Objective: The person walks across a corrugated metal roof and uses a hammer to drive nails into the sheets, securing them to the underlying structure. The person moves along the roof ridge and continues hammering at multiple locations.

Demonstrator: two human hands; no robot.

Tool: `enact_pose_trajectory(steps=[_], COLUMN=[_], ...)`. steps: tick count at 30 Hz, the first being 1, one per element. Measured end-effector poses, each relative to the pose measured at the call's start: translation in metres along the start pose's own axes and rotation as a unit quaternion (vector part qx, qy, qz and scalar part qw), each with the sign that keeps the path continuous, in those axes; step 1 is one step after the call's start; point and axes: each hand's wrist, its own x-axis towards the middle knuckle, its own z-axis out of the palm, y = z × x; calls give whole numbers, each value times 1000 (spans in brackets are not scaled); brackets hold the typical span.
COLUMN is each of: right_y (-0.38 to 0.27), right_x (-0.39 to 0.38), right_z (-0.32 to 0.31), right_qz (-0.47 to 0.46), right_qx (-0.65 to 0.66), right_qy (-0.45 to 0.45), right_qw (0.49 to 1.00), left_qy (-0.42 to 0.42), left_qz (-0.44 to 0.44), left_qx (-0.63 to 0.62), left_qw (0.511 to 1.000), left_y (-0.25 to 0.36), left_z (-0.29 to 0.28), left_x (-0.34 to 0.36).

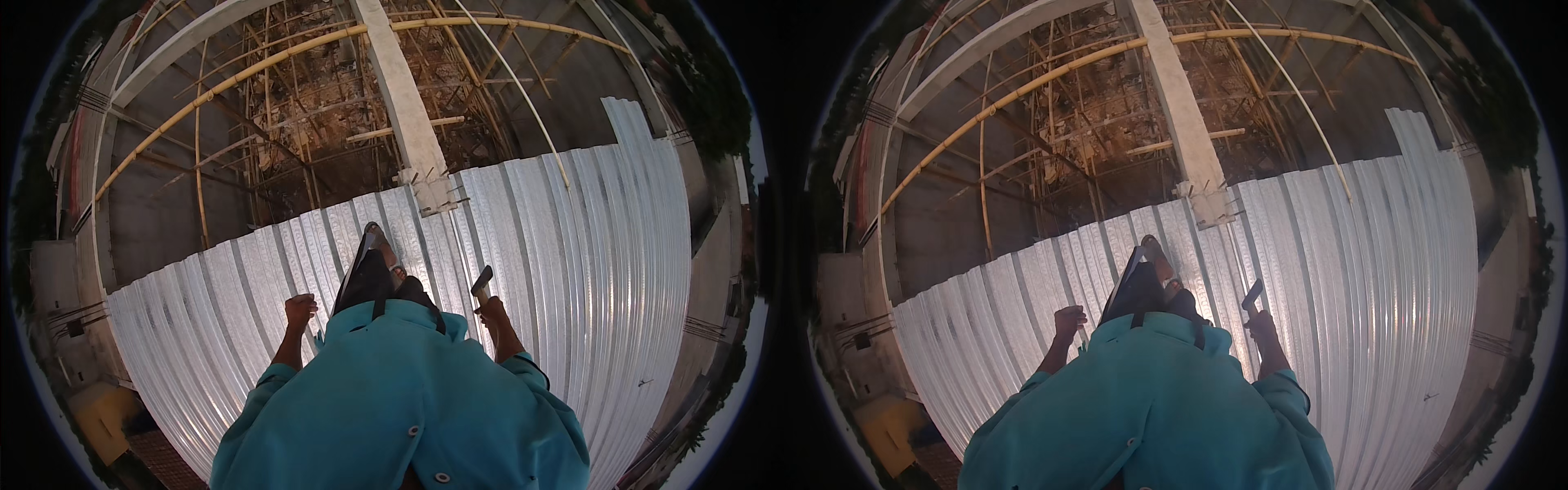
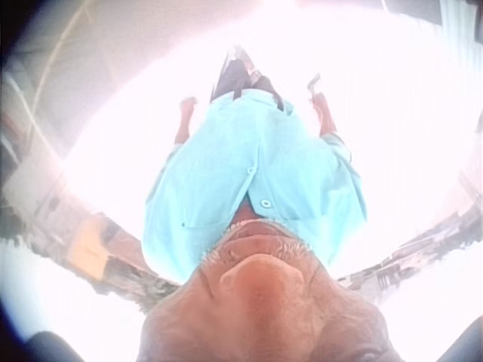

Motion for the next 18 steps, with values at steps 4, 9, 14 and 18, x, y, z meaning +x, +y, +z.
enact_pose_trajectory(steps=[4, 9, 14, 18], right_y=[-13, -23, -66, -94], right_x=[-3, 11, 17, 31], right_z=[-4, -12, -16, -15], right_qz=[1, 10, 6, -18], right_qx=[-11, -65, -102, -142], right_qy=[25, -26, -58, -39], right_qw=[1000, 998, 993, 989], left_qy=[-1, -38, -46, -47], left_qz=[-32, 8, 14, 16], left_qx=[2, -20, -27, -32], left_qw=[999, 999, 998, 998], left_y=[-16, 10, 46, 55], left_z=[0, 14, 21, 12], left_x=[22, 41, 50, 64])
